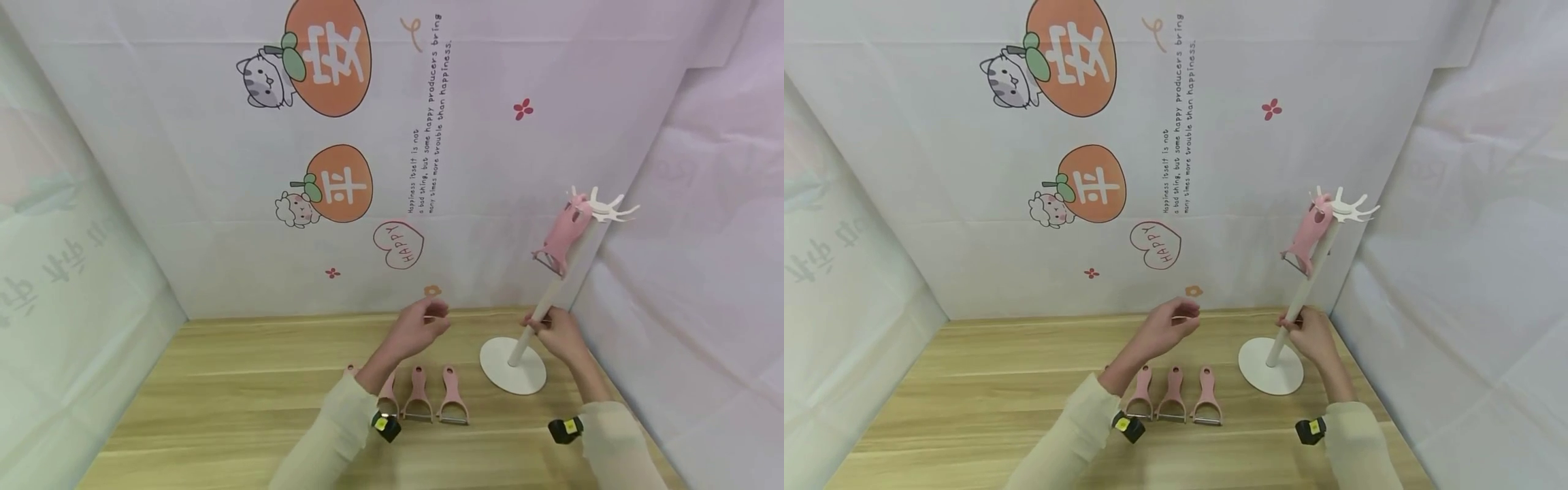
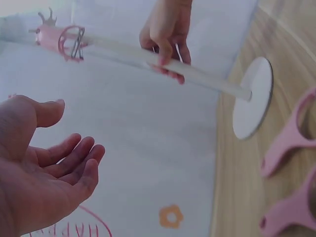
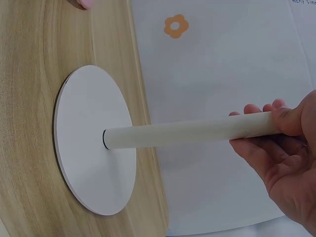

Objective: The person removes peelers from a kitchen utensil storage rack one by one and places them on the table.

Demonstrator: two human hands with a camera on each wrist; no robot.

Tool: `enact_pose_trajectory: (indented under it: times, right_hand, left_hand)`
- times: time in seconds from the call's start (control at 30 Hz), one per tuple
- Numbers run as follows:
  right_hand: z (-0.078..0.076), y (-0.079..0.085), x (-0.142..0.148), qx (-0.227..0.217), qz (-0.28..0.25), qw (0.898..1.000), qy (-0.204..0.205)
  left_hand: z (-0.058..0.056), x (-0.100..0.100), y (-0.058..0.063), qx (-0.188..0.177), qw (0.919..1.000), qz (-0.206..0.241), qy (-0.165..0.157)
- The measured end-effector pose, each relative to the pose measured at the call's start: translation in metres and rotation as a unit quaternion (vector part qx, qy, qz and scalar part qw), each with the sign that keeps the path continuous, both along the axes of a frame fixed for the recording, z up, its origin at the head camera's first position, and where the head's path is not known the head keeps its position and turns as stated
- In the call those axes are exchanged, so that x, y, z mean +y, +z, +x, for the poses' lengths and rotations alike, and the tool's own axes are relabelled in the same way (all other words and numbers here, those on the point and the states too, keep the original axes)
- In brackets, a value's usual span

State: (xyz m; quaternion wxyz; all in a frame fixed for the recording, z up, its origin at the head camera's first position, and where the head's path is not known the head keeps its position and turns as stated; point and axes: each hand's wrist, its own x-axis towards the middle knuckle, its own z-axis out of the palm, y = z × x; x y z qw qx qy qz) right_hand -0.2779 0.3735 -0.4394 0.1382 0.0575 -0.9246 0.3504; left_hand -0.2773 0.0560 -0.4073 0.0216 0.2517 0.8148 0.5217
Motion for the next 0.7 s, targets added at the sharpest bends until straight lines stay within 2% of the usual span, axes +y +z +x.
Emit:
enact_pose_trajectory:
  times: [0.3, 0.5, 0.6, 0.7]
  right_hand:
    - [-0.001, 0.0, 0.0, 0.001, -0.003, 1.0, -0.006]
    - [-0.001, 0.0, -0.001, 0.015, -0.008, 1.0, 0.0]
    - [-0.001, -0.001, -0.002, 0.026, -0.015, 1.0, 0.003]
    - [0.0, -0.002, -0.001, 0.031, -0.022, 0.999, 0.006]
  left_hand:
    - [0.0, 0.049, 0.039, 0.049, 0.9981, -0.001, -0.037]
    - [0.0, 0.078, 0.071, 0.095, 0.9935, 0.005, -0.062]
    - [-0.001, 0.095, 0.087, 0.119, 0.9907, 0.012, -0.065]
    - [-0.002, 0.113, 0.102, 0.144, 0.9882, 0.014, -0.051]
